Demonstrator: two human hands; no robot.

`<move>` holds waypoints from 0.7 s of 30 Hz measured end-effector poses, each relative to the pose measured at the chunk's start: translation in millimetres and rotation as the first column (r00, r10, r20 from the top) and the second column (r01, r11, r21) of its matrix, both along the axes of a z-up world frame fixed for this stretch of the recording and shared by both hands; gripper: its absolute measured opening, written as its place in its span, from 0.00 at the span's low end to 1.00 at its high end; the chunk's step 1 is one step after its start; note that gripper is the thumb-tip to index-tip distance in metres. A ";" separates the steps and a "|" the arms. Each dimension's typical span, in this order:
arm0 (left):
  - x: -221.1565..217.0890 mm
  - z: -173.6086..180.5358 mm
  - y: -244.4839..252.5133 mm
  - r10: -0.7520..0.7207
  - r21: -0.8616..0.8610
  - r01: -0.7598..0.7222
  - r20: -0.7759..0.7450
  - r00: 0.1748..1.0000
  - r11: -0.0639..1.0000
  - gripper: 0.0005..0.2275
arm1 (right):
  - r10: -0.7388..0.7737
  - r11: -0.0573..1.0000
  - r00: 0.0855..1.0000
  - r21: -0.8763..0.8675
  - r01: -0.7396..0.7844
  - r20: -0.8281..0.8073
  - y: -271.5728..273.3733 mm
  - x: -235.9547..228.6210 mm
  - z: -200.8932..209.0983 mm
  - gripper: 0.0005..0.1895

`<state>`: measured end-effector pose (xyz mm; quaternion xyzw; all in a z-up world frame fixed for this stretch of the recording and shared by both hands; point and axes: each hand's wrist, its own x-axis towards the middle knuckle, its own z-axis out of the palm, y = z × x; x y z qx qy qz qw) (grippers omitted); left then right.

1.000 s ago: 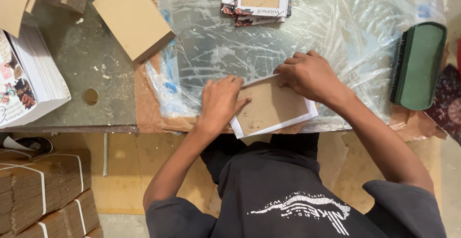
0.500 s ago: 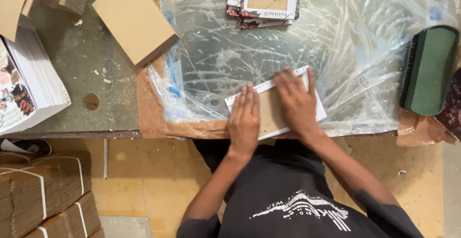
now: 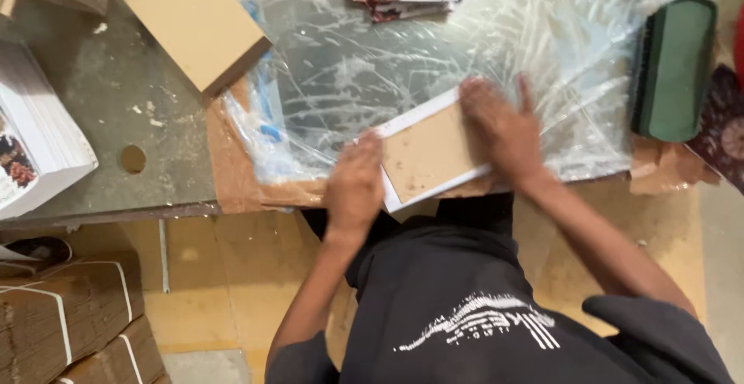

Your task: The person wraps small rectangular cards in white paper, folding the edges and pressing them flat. The person places each wrapped card into a growing stack on the table.

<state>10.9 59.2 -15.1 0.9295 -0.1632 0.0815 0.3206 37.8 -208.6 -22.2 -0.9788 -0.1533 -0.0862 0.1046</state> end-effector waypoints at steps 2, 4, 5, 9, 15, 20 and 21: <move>-17.8 -2.5 21.8 0.071 0.056 -0.070 -0.014 0.997 0.996 0.15 | -0.052 0.999 0.996 -0.006 0.052 -0.077 -19.5 2.3 8.4 0.20; -35.1 -6.9 24.3 0.132 0.090 -0.127 -0.058 0.990 0.988 0.13 | -0.032 0.987 0.995 -0.161 0.017 -0.092 -25.3 3.4 14.3 0.23; -42.7 -6.2 25.9 0.164 0.112 -0.155 -0.077 0.984 0.982 0.13 | 0.015 0.950 0.997 -0.309 -0.039 -0.079 -20.2 3.7 15.9 0.25; -48.2 -1.1 3.4 0.298 -0.074 -0.298 -0.004 0.954 0.952 0.12 | 0.280 0.942 0.916 -0.104 -0.320 -0.286 25.7 24.6 22.3 0.60; -55.6 20.7 -15.8 0.353 -0.134 -0.348 0.017 0.935 0.928 0.14 | 0.414 0.835 0.826 -0.202 -0.512 -0.382 67.8 59.9 65.0 0.55; -61.5 44.5 -32.5 0.431 -0.530 -0.418 -0.106 0.896 0.738 0.28 | 0.184 0.971 0.789 -0.016 -0.238 -0.586 46.2 47.2 78.7 0.38; -55.2 45.2 -36.9 0.369 -0.658 -0.386 -0.174 0.913 0.647 0.32 | 0.156 0.962 0.825 0.273 -0.003 -0.543 40.0 39.1 70.5 0.35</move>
